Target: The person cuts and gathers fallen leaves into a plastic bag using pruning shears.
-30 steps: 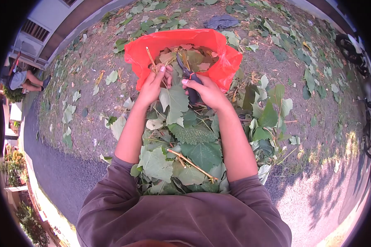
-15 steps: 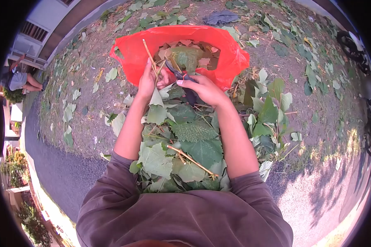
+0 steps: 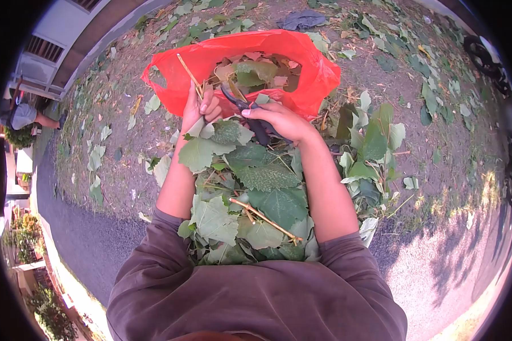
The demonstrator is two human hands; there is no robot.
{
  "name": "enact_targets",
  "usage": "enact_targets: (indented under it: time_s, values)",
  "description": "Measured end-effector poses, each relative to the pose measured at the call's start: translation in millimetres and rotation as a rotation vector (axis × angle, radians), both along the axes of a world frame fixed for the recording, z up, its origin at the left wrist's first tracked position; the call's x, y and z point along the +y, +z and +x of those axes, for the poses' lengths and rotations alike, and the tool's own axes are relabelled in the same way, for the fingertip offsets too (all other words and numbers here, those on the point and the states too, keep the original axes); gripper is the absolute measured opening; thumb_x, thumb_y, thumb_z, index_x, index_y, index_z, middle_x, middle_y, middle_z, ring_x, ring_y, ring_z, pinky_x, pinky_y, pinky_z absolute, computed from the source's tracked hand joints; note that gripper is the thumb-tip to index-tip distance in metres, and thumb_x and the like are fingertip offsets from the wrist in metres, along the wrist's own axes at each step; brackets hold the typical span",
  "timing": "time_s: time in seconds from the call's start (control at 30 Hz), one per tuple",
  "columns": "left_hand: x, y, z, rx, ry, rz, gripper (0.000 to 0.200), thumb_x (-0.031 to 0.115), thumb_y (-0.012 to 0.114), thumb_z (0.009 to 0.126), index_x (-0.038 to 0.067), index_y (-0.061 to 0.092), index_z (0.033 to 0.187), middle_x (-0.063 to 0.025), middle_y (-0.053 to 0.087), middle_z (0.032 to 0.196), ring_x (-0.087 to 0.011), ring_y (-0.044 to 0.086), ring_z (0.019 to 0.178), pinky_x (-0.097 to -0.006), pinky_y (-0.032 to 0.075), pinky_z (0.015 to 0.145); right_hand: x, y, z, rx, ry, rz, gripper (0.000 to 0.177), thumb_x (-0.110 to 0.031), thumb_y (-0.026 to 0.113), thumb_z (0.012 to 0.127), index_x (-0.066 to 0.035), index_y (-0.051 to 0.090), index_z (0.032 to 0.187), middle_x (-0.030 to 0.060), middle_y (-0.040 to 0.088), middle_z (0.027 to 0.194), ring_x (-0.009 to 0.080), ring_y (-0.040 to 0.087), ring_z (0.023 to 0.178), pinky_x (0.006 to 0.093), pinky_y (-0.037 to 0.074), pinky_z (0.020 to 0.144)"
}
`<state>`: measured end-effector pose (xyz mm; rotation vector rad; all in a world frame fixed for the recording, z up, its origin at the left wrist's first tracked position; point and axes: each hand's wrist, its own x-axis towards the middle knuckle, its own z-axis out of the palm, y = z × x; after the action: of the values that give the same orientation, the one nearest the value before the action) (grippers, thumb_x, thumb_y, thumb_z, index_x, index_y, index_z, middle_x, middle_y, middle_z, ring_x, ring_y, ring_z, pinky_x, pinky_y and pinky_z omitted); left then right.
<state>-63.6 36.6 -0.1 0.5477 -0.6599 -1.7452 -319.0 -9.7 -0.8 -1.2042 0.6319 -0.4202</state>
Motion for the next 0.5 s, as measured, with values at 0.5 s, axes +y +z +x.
enact_targets:
  time_s: [0.5]
  values:
    - [-4, 3, -21, -0.623, -0.24, 0.095, 0.072, 0.062, 0.023, 0.112, 0.013, 0.042, 0.063, 0.0073, 0.027, 0.056, -0.0093, 0.025, 0.051, -0.0258, 0.024, 0.053, 1, -7, 6, -0.113, -0.013, 0.08, 0.048, -0.046, 0.068, 0.099, -0.003, 0.067, 0.118, 0.0057, 0.071, 0.098, 0.0141, 0.068, 0.09, 0.0287, 0.053, 0.081]
